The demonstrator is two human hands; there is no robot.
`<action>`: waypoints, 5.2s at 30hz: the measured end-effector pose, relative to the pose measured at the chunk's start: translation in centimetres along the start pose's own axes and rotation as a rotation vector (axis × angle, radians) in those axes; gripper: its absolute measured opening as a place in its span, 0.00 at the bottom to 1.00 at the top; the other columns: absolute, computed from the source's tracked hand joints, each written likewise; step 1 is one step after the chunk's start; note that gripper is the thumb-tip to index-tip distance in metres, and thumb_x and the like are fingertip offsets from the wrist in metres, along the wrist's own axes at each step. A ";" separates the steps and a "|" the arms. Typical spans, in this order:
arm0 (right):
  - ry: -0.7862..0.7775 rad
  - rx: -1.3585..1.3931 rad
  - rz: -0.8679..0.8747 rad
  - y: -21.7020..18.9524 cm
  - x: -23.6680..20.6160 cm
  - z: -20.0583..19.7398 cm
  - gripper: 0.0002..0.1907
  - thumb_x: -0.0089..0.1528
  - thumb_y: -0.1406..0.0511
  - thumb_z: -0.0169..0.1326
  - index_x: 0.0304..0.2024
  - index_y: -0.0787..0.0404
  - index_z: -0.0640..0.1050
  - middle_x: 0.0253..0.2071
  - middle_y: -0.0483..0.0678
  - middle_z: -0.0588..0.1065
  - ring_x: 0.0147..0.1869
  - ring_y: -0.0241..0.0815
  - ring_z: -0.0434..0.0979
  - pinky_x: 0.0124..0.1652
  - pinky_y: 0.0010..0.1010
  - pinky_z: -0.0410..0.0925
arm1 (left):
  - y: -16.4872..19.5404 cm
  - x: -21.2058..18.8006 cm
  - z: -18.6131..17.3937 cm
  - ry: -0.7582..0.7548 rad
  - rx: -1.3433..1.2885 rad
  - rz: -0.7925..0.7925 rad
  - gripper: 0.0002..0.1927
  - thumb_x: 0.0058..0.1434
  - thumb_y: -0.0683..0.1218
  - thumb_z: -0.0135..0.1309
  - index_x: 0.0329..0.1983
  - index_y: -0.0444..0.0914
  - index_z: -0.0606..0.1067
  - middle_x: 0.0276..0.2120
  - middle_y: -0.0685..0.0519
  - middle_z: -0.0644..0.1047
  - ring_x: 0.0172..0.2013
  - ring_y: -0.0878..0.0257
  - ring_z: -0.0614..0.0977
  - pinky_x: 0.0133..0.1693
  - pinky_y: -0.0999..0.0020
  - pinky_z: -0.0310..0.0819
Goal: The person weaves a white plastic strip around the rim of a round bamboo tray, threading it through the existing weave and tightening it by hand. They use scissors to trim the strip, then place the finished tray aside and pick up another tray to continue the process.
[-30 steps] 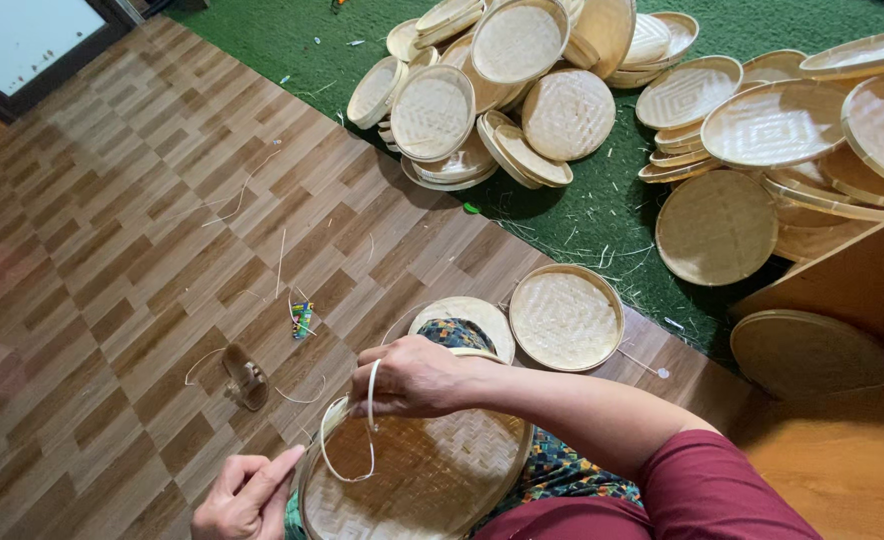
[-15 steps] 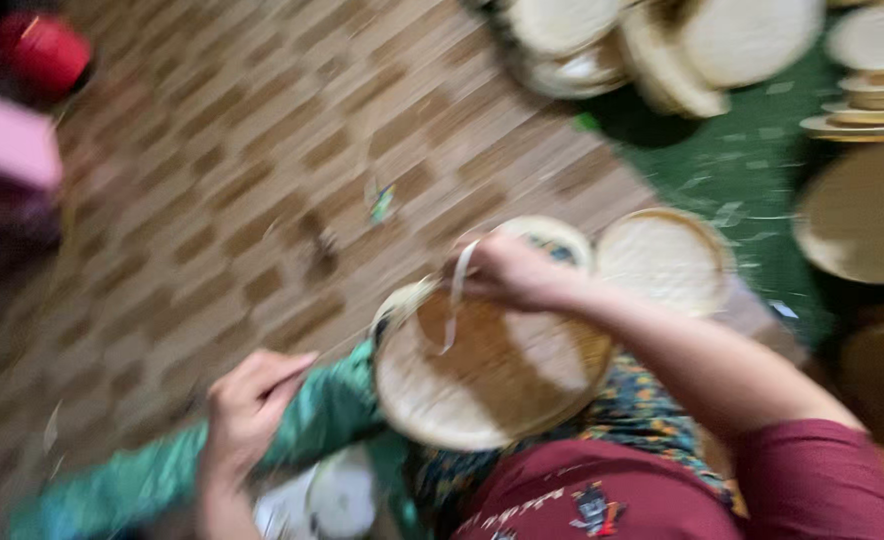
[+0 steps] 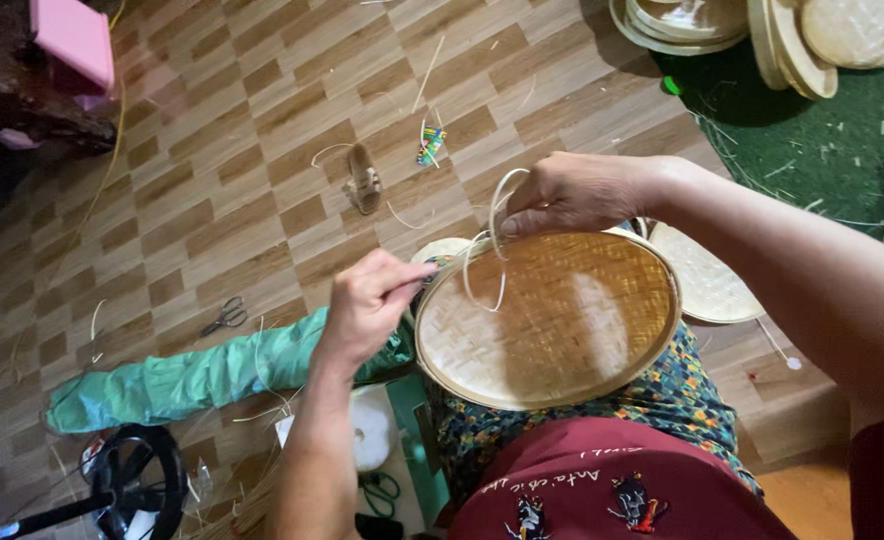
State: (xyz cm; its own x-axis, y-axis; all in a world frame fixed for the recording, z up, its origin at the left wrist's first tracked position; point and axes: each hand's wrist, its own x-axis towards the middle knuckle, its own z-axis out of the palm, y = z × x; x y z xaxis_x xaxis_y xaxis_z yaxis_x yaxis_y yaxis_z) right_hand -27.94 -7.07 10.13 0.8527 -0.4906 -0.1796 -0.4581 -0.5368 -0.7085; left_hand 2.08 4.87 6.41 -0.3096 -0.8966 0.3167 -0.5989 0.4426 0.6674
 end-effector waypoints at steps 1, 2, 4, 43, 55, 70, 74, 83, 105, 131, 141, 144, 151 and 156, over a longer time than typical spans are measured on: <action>-0.008 -0.002 -0.003 -0.3 -0.1 -0.1 0.19 0.66 0.53 0.49 0.47 0.55 0.83 0.36 0.56 0.82 0.35 0.53 0.81 0.40 0.42 0.71 | 0.5 0.6 0.6 -0.012 0.008 -0.005 0.14 0.59 0.35 0.60 0.46 0.42 0.84 0.32 0.51 0.80 0.33 0.61 0.82 0.35 0.68 0.76; -0.017 -0.004 -0.007 -0.5 -0.1 -0.3 0.19 0.66 0.53 0.49 0.48 0.55 0.83 0.36 0.56 0.82 0.35 0.53 0.81 0.40 0.42 0.71 | 1.0 1.0 1.1 -0.023 0.017 -0.012 0.14 0.59 0.35 0.60 0.46 0.42 0.84 0.32 0.50 0.79 0.32 0.61 0.82 0.35 0.67 0.76; -0.032 -0.013 -0.017 -1.0 -0.3 -0.5 0.19 0.66 0.53 0.50 0.48 0.55 0.83 0.36 0.56 0.82 0.36 0.53 0.82 0.40 0.42 0.71 | 2.0 1.8 1.6 -0.034 0.053 -0.005 0.14 0.59 0.35 0.60 0.46 0.42 0.84 0.31 0.50 0.78 0.31 0.60 0.81 0.35 0.66 0.75; -0.020 -0.037 -0.079 -1.0 -1.2 -0.2 0.15 0.64 0.57 0.52 0.47 0.55 0.82 0.41 0.51 0.83 0.42 0.51 0.84 0.43 0.40 0.74 | 4.8 1.2 3.5 0.041 0.152 -0.015 0.15 0.59 0.35 0.59 0.47 0.43 0.83 0.32 0.50 0.77 0.31 0.58 0.82 0.34 0.63 0.77; 0.417 -0.096 -0.192 -2.0 -2.9 5.9 0.07 0.60 0.66 0.60 0.41 0.59 0.82 0.36 0.52 0.79 0.36 0.54 0.81 0.36 0.42 0.72 | 5.6 0.0 2.4 0.072 0.146 0.015 0.16 0.59 0.35 0.60 0.48 0.43 0.83 0.34 0.50 0.78 0.33 0.56 0.82 0.35 0.63 0.78; 0.501 0.009 -0.254 -3.5 -4.2 6.7 0.08 0.58 0.70 0.60 0.41 0.60 0.82 0.35 0.50 0.78 0.37 0.50 0.82 0.35 0.37 0.73 | 7.7 -0.3 4.0 0.230 0.055 -0.029 0.08 0.57 0.39 0.68 0.39 0.38 0.81 0.34 0.51 0.77 0.36 0.55 0.81 0.40 0.62 0.76; 0.477 0.024 -0.176 -4.0 -4.4 6.7 0.08 0.58 0.68 0.61 0.40 0.59 0.83 0.33 0.50 0.78 0.36 0.49 0.82 0.35 0.37 0.73 | 8.1 -0.6 4.6 0.268 0.076 -0.057 0.11 0.56 0.40 0.68 0.41 0.37 0.80 0.35 0.49 0.76 0.37 0.55 0.81 0.41 0.62 0.76; 0.502 0.058 -0.145 -4.1 -4.6 7.3 0.10 0.53 0.70 0.63 0.38 0.59 0.84 0.31 0.49 0.78 0.35 0.47 0.81 0.35 0.35 0.73 | 8.9 -1.0 5.3 0.253 0.098 -0.116 0.08 0.59 0.41 0.66 0.40 0.37 0.78 0.37 0.51 0.76 0.39 0.55 0.80 0.44 0.60 0.74; 0.622 -0.063 -0.262 -3.7 -4.8 8.0 0.10 0.52 0.71 0.64 0.36 0.61 0.80 0.31 0.49 0.76 0.35 0.48 0.81 0.35 0.37 0.73 | 8.1 -4.3 7.6 0.432 -0.016 0.219 0.08 0.66 0.34 0.58 0.45 0.34 0.74 0.44 0.47 0.81 0.43 0.55 0.87 0.45 0.63 0.85; 0.713 -0.160 -0.379 -3.6 -4.2 7.9 0.10 0.54 0.68 0.66 0.30 0.60 0.75 0.29 0.48 0.71 0.31 0.48 0.75 0.30 0.39 0.69 | 10.9 2.7 4.3 0.251 0.126 0.153 0.08 0.70 0.41 0.57 0.37 0.32 0.73 0.25 0.48 0.77 0.24 0.58 0.81 0.27 0.64 0.73; 0.866 -0.302 -0.588 -3.4 -2.8 5.6 0.11 0.54 0.71 0.64 0.39 0.65 0.80 0.39 0.53 0.79 0.37 0.49 0.80 0.35 0.37 0.73 | 6.1 -0.4 9.2 0.118 -0.658 -0.384 0.16 0.72 0.50 0.55 0.43 0.30 0.79 0.30 0.51 0.82 0.29 0.62 0.81 0.31 0.66 0.78; 0.901 -0.273 -0.530 -3.6 -2.1 6.9 0.12 0.52 0.71 0.65 0.38 0.67 0.80 0.38 0.54 0.79 0.37 0.49 0.80 0.35 0.37 0.74 | 3.9 -1.1 11.3 0.119 -1.431 -0.380 0.16 0.67 0.43 0.58 0.55 0.32 0.74 0.43 0.50 0.80 0.43 0.62 0.83 0.45 0.66 0.81; 0.942 -0.192 -0.389 -2.0 -2.8 8.6 0.12 0.55 0.69 0.67 0.39 0.65 0.78 0.40 0.52 0.80 0.40 0.48 0.83 0.39 0.35 0.75 | 1.5 -0.9 13.8 0.028 -1.390 -0.479 0.12 0.66 0.35 0.52 0.53 0.30 0.75 0.44 0.47 0.81 0.43 0.59 0.84 0.46 0.65 0.82; 0.938 -0.170 -0.318 -1.8 -2.9 8.9 0.15 0.54 0.69 0.68 0.42 0.66 0.79 0.42 0.54 0.80 0.41 0.48 0.84 0.38 0.34 0.76 | 2.2 -0.7 13.8 0.157 -0.991 -0.337 0.07 0.71 0.35 0.47 0.44 0.29 0.77 0.37 0.47 0.80 0.37 0.62 0.82 0.41 0.67 0.82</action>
State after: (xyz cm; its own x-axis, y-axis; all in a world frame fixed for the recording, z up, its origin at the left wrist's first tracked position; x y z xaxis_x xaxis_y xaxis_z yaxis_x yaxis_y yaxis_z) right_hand -27.37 1.46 5.84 0.4332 -0.6104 0.6632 -0.3358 -0.7921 -0.5097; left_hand -9.24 6.67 -1.63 -0.0987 -0.9939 0.0491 0.2561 0.0223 0.9664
